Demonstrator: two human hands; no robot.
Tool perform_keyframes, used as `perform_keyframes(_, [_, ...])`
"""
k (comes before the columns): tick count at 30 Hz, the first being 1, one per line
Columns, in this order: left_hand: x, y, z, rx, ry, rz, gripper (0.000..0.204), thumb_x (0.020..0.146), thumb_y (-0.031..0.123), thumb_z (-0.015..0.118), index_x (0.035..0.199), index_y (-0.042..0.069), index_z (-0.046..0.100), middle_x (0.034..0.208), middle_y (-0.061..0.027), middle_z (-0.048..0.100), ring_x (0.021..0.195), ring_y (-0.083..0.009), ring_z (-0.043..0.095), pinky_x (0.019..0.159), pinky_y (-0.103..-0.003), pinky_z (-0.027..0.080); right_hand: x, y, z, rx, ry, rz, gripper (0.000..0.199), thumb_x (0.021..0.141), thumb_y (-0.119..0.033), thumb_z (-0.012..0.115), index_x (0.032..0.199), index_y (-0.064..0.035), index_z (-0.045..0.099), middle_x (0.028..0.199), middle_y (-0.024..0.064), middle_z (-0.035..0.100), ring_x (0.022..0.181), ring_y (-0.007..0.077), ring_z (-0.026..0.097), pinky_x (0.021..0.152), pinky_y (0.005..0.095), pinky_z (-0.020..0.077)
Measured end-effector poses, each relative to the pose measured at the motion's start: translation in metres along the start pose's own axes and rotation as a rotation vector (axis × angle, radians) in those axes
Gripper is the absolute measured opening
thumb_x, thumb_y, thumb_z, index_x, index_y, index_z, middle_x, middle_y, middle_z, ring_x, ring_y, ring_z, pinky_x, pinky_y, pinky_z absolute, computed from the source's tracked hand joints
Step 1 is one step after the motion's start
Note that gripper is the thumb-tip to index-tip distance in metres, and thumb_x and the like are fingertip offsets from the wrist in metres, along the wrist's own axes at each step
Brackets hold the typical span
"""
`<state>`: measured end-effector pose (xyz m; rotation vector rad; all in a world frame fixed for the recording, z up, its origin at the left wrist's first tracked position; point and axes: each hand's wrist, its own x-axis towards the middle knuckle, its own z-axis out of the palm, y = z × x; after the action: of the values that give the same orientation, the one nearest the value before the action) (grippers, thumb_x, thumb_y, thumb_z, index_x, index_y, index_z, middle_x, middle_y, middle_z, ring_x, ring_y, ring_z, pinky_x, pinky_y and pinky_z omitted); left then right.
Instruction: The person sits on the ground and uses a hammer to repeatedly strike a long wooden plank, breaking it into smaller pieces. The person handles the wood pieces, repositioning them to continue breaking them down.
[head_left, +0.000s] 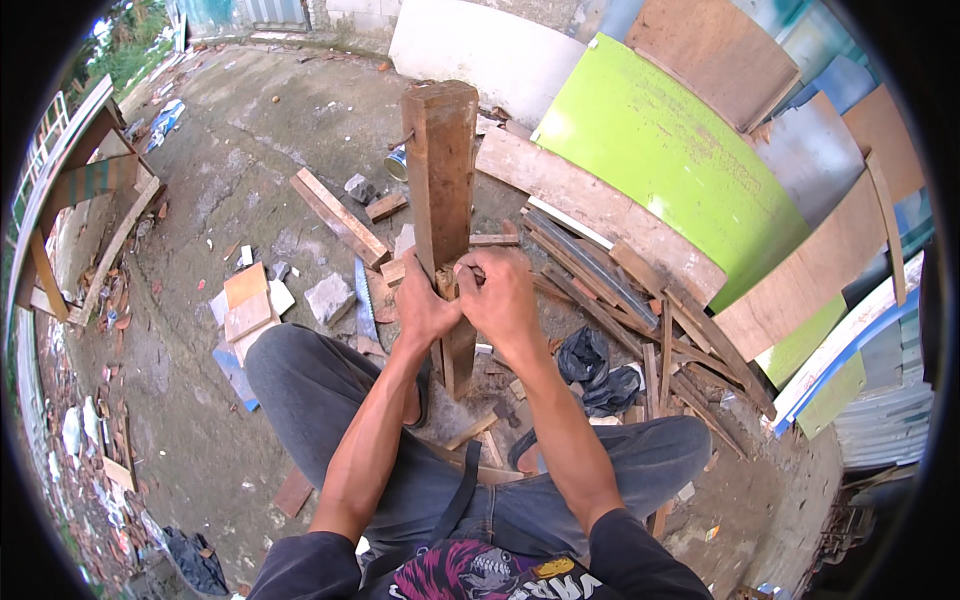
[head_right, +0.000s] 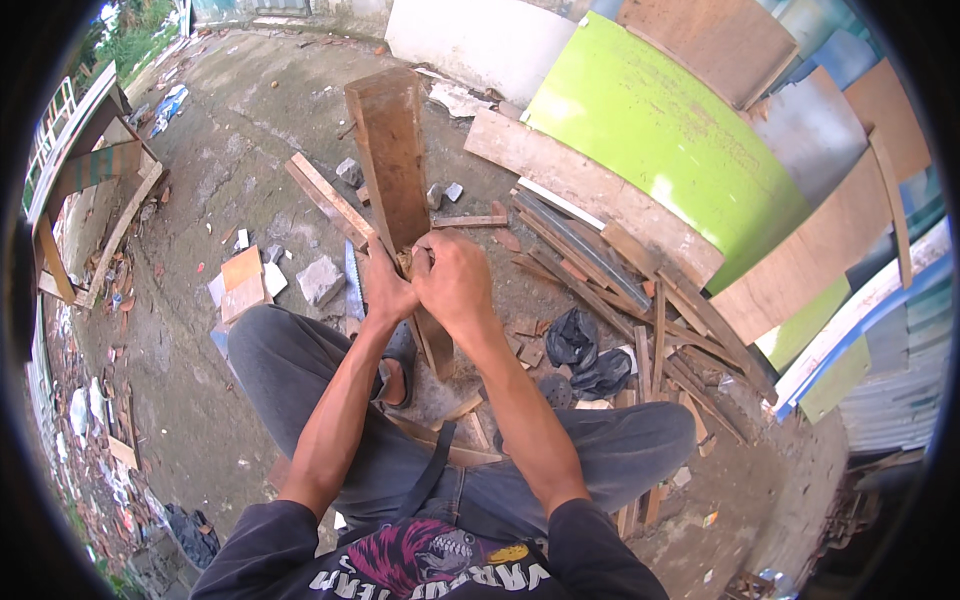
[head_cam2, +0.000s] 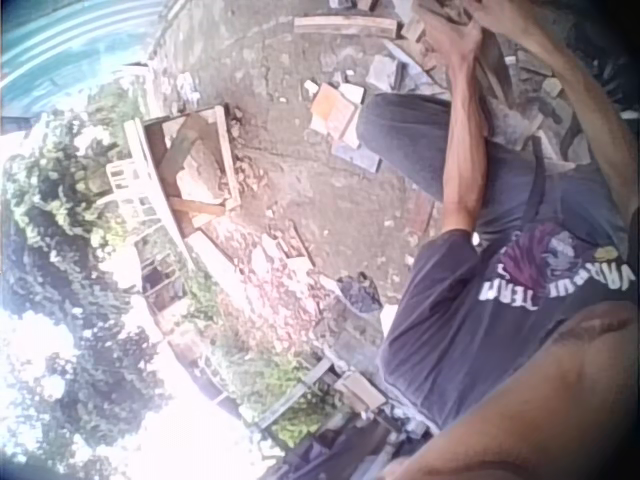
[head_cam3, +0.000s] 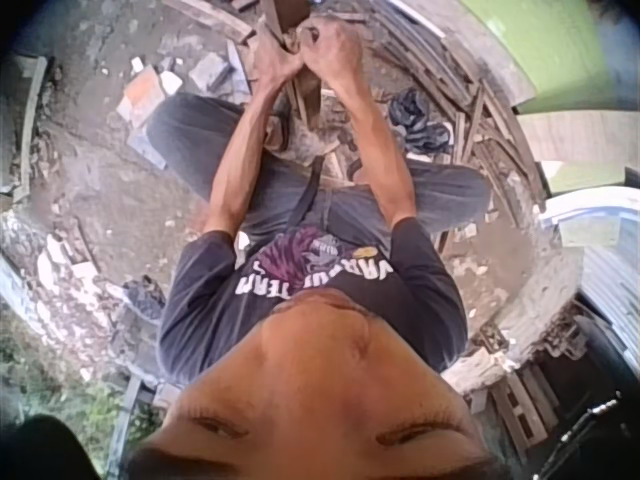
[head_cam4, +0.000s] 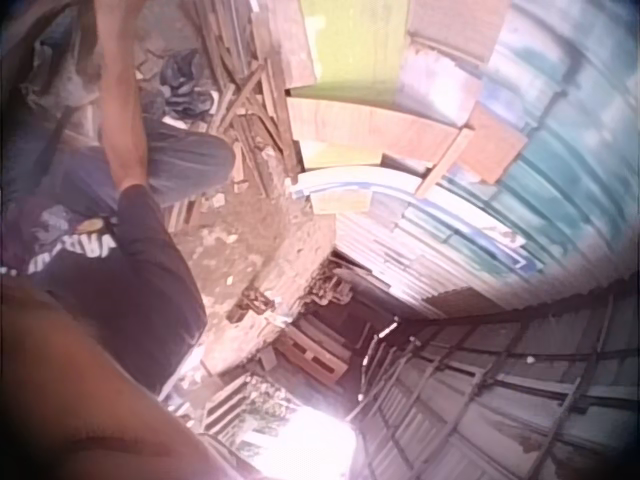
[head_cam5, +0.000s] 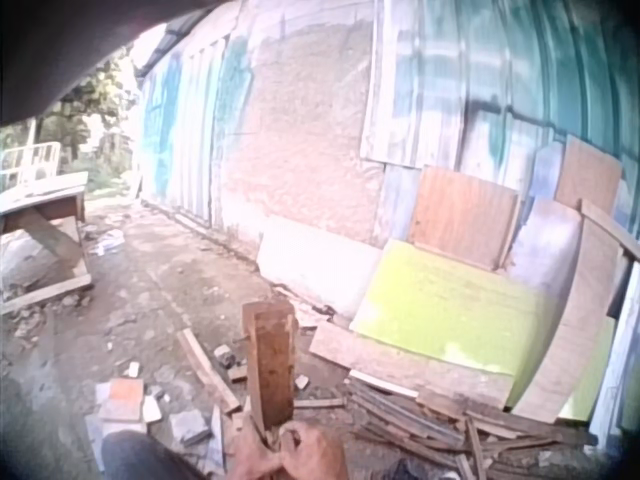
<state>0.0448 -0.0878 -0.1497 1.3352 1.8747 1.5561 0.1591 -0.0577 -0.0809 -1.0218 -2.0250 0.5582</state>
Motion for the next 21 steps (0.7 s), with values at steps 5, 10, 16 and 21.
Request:
perform_keyframes(5, [-0.001,0.001,-0.001,0.055,-0.005,-0.025,0.074,0.072,0.035,0.077,0.125,0.0,0.04,0.1,-0.0234,0.067,0.092,-0.0406,0.067,0.079,-0.046,0.051,-0.003,-0.007,0.004,-0.027,-0.021,0.051,0.008,0.079,-0.005,0.066,0.081,0.002,0.068,0.083,0.0195,0.068,0.078,0.0345,0.066,0.073,0.0417,0.0512])
perform_keyframes(10, [-0.002,-0.004,0.0,-0.006,0.012,-0.013,0.073,0.073,0.034,0.077,0.125,0.0,0.039,0.097,-0.0225,0.067,0.088,-0.0399,0.068,0.076,-0.045,0.052,-0.006,-0.005,0.008,-0.029,-0.01,0.028,0.008,0.08,-0.006,0.066,0.08,0.0018,0.067,0.081,0.0194,0.067,0.078,0.0347,0.066,0.072,0.0419,0.0511])
perform_keyframes(16, [-0.008,0.008,-0.003,-0.066,-0.04,-0.018,0.052,0.089,0.02,0.064,0.129,0.001,0.037,0.103,-0.0196,0.065,0.095,-0.0304,0.066,0.083,-0.04,0.051,-0.008,0.0,0.01,0.041,0.036,0.043,0.008,0.08,-0.005,0.065,0.079,0.0024,0.066,0.077,0.0194,0.067,0.073,0.0348,0.067,0.067,0.0416,0.0517])
perform_keyframes(21, [-0.008,-0.001,0.0,-0.133,-0.043,-0.015,0.066,0.082,0.026,0.075,0.128,0.0,0.036,0.106,-0.0171,0.063,0.097,-0.0252,0.064,0.085,-0.037,0.05,-0.005,0.003,0.011,0.123,0.038,0.133,0.008,0.081,-0.005,0.064,0.079,0.0031,0.065,0.076,0.02,0.068,0.071,0.0346,0.069,0.066,0.0411,0.0533])
